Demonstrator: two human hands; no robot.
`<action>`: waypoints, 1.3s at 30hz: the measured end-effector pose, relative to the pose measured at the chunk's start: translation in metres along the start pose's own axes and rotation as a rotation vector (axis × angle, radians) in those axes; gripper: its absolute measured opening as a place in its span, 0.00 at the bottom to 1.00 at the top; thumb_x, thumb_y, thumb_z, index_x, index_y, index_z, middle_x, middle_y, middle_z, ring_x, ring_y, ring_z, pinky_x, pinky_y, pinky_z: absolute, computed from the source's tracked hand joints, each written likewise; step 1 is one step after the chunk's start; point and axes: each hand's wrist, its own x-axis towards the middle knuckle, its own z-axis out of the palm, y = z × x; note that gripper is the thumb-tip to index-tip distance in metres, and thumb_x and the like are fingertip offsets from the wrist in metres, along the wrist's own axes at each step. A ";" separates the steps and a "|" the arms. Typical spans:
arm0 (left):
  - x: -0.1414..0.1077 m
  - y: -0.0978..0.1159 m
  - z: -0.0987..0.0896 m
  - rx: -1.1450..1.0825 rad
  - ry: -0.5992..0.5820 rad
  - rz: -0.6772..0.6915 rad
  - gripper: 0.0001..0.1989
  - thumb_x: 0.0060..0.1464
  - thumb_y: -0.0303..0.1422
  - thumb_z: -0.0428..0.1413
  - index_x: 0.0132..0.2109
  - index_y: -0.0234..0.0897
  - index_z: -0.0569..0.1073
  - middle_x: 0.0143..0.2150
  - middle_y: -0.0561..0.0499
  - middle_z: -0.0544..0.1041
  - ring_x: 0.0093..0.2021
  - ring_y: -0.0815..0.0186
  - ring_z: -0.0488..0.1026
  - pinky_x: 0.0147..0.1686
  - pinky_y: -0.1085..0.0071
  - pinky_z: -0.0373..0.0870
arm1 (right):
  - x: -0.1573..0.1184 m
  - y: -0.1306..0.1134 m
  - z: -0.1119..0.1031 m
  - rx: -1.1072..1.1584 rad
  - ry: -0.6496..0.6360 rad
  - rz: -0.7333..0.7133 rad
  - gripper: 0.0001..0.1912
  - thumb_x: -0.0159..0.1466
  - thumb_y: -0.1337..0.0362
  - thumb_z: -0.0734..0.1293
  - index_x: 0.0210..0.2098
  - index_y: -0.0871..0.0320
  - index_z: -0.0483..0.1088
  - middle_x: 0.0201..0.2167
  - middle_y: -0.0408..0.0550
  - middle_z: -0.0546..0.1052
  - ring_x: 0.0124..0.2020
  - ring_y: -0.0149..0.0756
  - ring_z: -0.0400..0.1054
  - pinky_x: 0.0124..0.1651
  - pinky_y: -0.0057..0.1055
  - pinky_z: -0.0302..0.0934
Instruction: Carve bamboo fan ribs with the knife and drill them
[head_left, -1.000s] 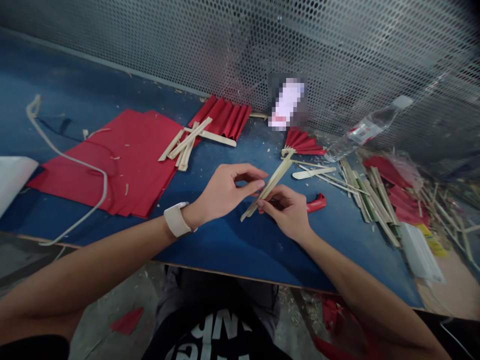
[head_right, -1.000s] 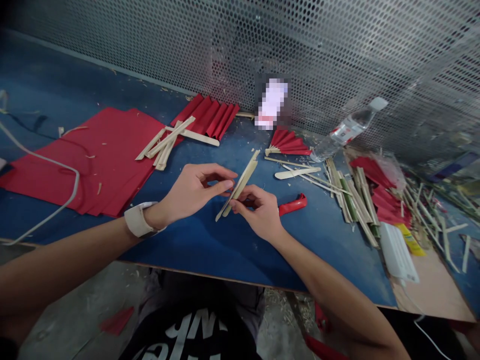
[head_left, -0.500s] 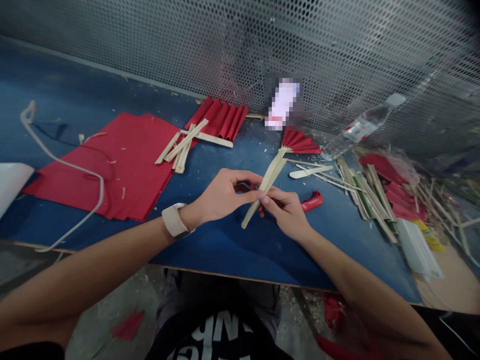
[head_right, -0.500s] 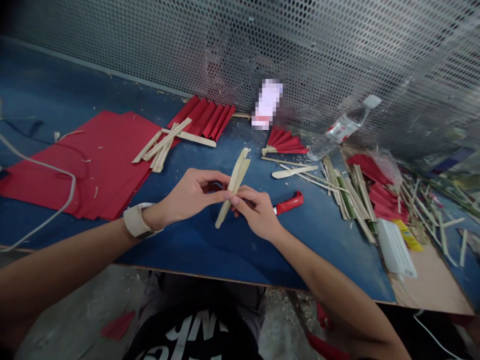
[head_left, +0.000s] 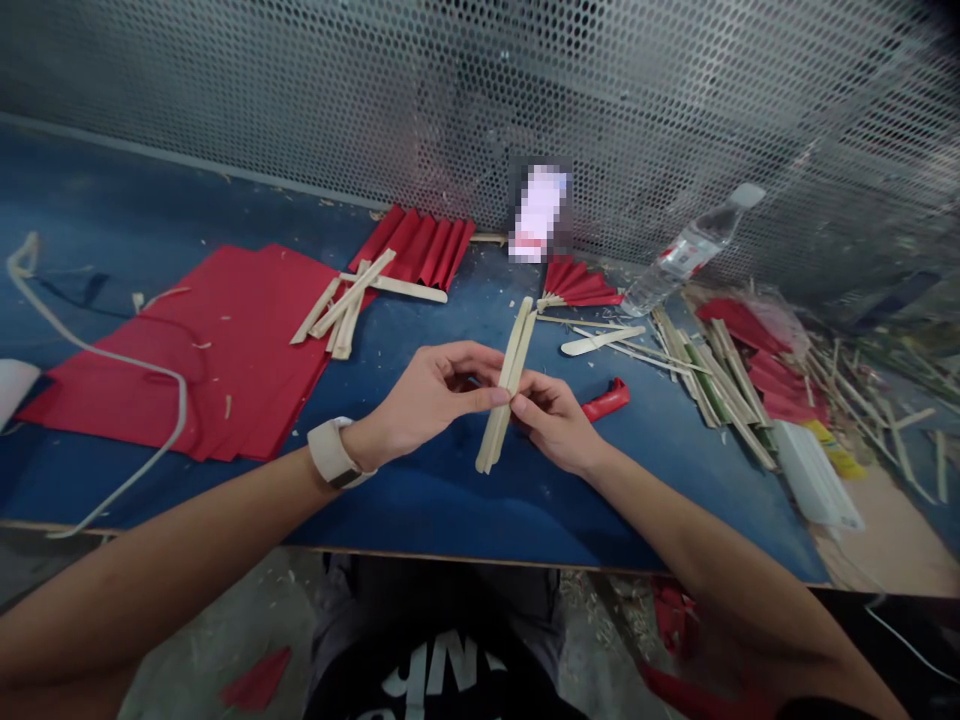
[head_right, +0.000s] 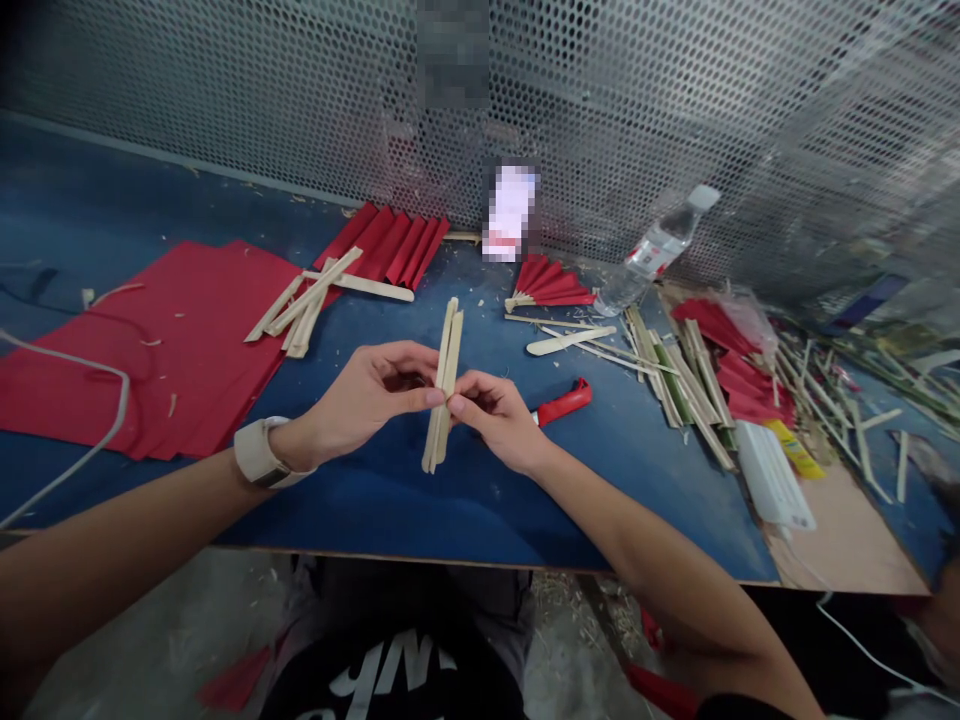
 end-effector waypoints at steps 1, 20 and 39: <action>0.000 -0.001 0.000 0.001 0.010 -0.006 0.19 0.47 0.36 0.76 0.44 0.36 0.83 0.37 0.48 0.85 0.36 0.66 0.81 0.38 0.69 0.80 | 0.000 0.000 0.001 0.000 0.014 0.009 0.21 0.61 0.44 0.78 0.35 0.56 0.76 0.31 0.42 0.80 0.29 0.27 0.74 0.38 0.28 0.76; -0.001 -0.006 0.001 0.132 0.075 0.113 0.13 0.52 0.38 0.73 0.40 0.37 0.84 0.36 0.49 0.83 0.37 0.65 0.78 0.40 0.68 0.81 | -0.012 -0.029 0.017 -0.749 0.211 -0.394 0.11 0.73 0.61 0.67 0.38 0.54 0.82 0.34 0.46 0.83 0.33 0.33 0.76 0.40 0.33 0.72; -0.004 -0.002 0.004 0.158 0.076 0.169 0.15 0.52 0.40 0.74 0.41 0.36 0.82 0.37 0.48 0.83 0.37 0.64 0.80 0.41 0.67 0.82 | -0.016 -0.030 0.022 -0.814 0.238 -0.454 0.12 0.73 0.63 0.65 0.37 0.55 0.79 0.31 0.46 0.81 0.30 0.33 0.74 0.37 0.32 0.71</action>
